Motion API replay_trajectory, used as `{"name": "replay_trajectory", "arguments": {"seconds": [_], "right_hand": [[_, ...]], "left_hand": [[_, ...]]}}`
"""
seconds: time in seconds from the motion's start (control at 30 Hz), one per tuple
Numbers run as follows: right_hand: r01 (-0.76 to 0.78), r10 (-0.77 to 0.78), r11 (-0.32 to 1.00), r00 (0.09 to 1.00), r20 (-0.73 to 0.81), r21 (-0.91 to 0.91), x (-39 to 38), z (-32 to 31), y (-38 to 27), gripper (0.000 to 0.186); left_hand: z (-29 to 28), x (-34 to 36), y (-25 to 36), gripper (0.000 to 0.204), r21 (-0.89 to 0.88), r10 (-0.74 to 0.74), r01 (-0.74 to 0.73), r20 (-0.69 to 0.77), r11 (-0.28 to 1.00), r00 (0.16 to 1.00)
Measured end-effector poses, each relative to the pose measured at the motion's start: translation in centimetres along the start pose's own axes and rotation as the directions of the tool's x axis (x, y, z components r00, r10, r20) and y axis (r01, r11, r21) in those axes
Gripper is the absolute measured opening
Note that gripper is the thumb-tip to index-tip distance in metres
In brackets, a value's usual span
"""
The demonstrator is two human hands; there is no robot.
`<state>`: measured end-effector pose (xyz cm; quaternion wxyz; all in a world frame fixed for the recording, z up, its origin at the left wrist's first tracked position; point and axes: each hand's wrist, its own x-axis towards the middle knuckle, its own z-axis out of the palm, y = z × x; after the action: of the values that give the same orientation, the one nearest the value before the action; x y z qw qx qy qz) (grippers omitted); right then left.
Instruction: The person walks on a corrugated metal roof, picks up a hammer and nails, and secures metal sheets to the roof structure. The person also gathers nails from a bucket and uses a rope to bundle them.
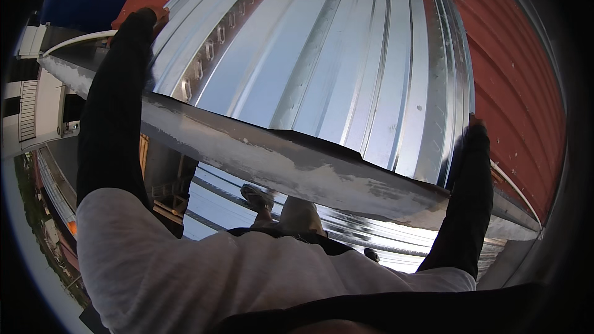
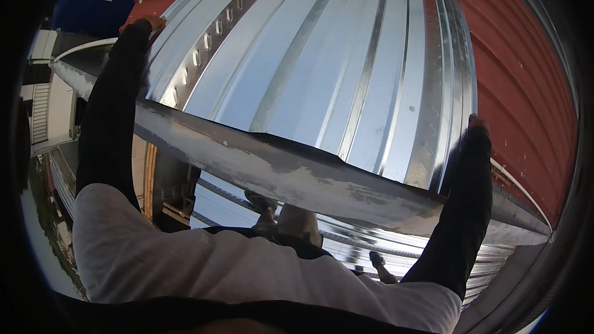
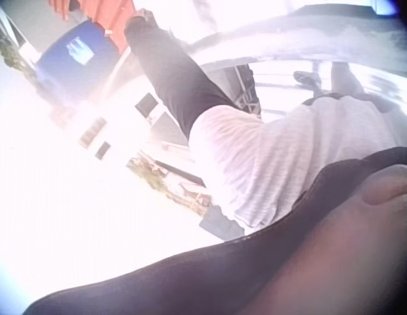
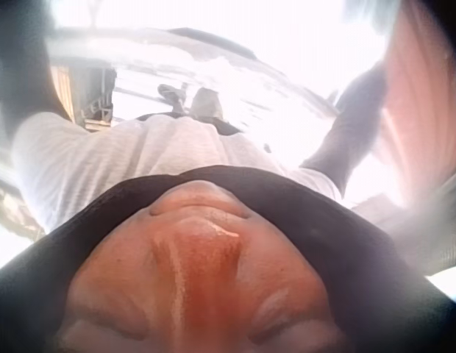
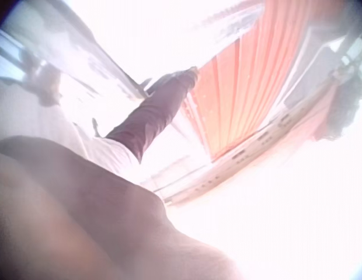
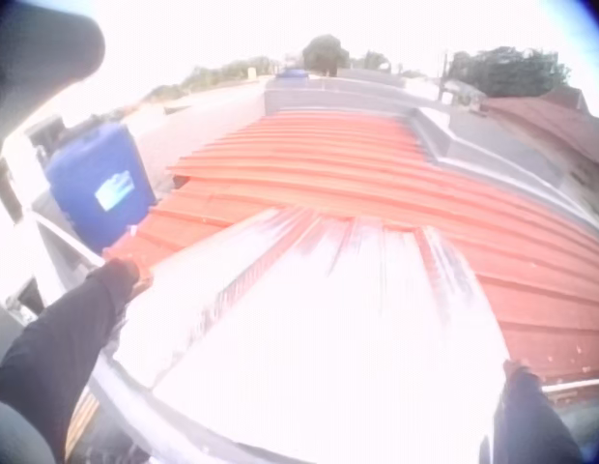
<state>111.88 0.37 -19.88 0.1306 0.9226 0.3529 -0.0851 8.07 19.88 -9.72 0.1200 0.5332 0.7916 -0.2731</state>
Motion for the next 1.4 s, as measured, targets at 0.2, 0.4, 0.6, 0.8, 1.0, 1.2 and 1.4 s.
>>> {"name": "replay_trajectory", "arguments": {"seconds": [0.2,0.4,0.6,0.8,1.0,1.2,1.4], "right_hand": [[0.04,-0.044,0.992,0.998,-0.035,-0.122,2.1,2.4,1.3,0.062],[-0.051,0.051,0.999,0.999,-0.012,0.018,0.3,1.6,1.7,0.064],[0.106,-0.097,0.994,0.954,-0.284,0.019,-14.0,-10.3,-4.3,0.065],[0.865,-0.463,0.091,0.476,-0.748,0.494,-41.4,-18.9,-15.7,0.024],[0.728,-0.852,-0.424,-0.121,-0.509,0.538,-62.0,-14.9,-23.4,0.019],[0.738,-0.766,-0.643,-0.61,-0.204,0.205,-70.8,-8.8,-29.5,0.032],[0.64,-0.662,-0.71,-0.749,-0.029,-0.294,-74.2,-6.4,-33.6,0.039]], "left_hand": [[0.4,-2.2,-0.4,0.05,0.059,0.127,-0.127,-0.004,0.99,0.992],[-2.0,-6.2,-1.9,0.053,-0.033,0.155,-0.16,-0.132,0.987,0.979],[-2.1,-22.6,-9.4,0.044,-0.562,-0.144,-0.585,-0.781,0.585,0.608],[14.1,-44.5,-19.5,0.02,-0.71,-0.468,-0.429,-0.696,0.558,0.545],[48.8,-67.8,-14.5,0.017,-0.996,-0.927,0.09,0.019,0.016,0.373],[68.4,-94.8,16.9,0.018,-0.638,-0.74,0.382,0.62,-0.669,-0.261],[63.1,-102.3,46.6,0.028,0.191,0.245,-0.176,0.894,-0.966,-0.374]]}}
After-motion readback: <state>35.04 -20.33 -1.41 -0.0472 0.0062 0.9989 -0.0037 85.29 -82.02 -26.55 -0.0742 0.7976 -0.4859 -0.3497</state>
